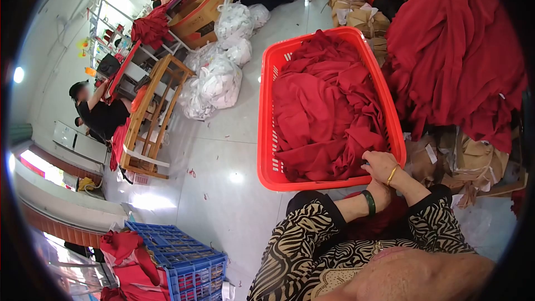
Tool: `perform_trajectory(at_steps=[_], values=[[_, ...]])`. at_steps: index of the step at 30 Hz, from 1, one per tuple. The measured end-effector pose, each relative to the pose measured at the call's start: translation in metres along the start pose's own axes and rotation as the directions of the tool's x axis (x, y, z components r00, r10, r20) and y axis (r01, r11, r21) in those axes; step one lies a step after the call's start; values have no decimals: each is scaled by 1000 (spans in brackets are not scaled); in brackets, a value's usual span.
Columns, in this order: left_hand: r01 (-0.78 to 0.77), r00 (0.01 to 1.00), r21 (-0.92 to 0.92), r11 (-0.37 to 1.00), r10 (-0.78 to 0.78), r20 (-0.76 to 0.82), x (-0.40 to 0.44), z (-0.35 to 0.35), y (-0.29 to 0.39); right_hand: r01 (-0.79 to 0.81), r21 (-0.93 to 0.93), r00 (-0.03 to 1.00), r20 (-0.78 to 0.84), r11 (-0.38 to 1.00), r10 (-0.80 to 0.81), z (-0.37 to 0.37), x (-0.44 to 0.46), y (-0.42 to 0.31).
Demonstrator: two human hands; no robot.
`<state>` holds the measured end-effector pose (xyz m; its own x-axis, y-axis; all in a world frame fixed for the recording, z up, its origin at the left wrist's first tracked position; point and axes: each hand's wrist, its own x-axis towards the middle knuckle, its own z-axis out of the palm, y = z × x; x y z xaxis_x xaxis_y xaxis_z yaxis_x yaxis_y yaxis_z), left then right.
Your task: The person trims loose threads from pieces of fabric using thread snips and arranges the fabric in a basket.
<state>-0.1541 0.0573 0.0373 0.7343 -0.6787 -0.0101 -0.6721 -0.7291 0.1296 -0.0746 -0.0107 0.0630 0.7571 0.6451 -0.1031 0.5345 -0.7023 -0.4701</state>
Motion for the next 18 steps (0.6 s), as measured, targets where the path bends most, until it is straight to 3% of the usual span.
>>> perform_trajectory(at_steps=[5,11,14,17,18], values=[[-23,984,-54,998,13,-175,3,31,-3,0,-21,1000,-15,1000,0,0,-1,0],[9,999,21,1000,-10,35,1,14,0,21,-32,1000,-17,999,-22,3,-1,1],[-6,1000,97,995,3,30,2,22,1,16,-43,999,-35,999,-18,6,-1,2],[18,963,127,992,-51,263,8,15,1,25,-51,999,-33,998,-27,6,0,1],[18,965,194,981,-68,255,9,24,2,22,-56,1000,-21,998,-23,5,-1,1]])
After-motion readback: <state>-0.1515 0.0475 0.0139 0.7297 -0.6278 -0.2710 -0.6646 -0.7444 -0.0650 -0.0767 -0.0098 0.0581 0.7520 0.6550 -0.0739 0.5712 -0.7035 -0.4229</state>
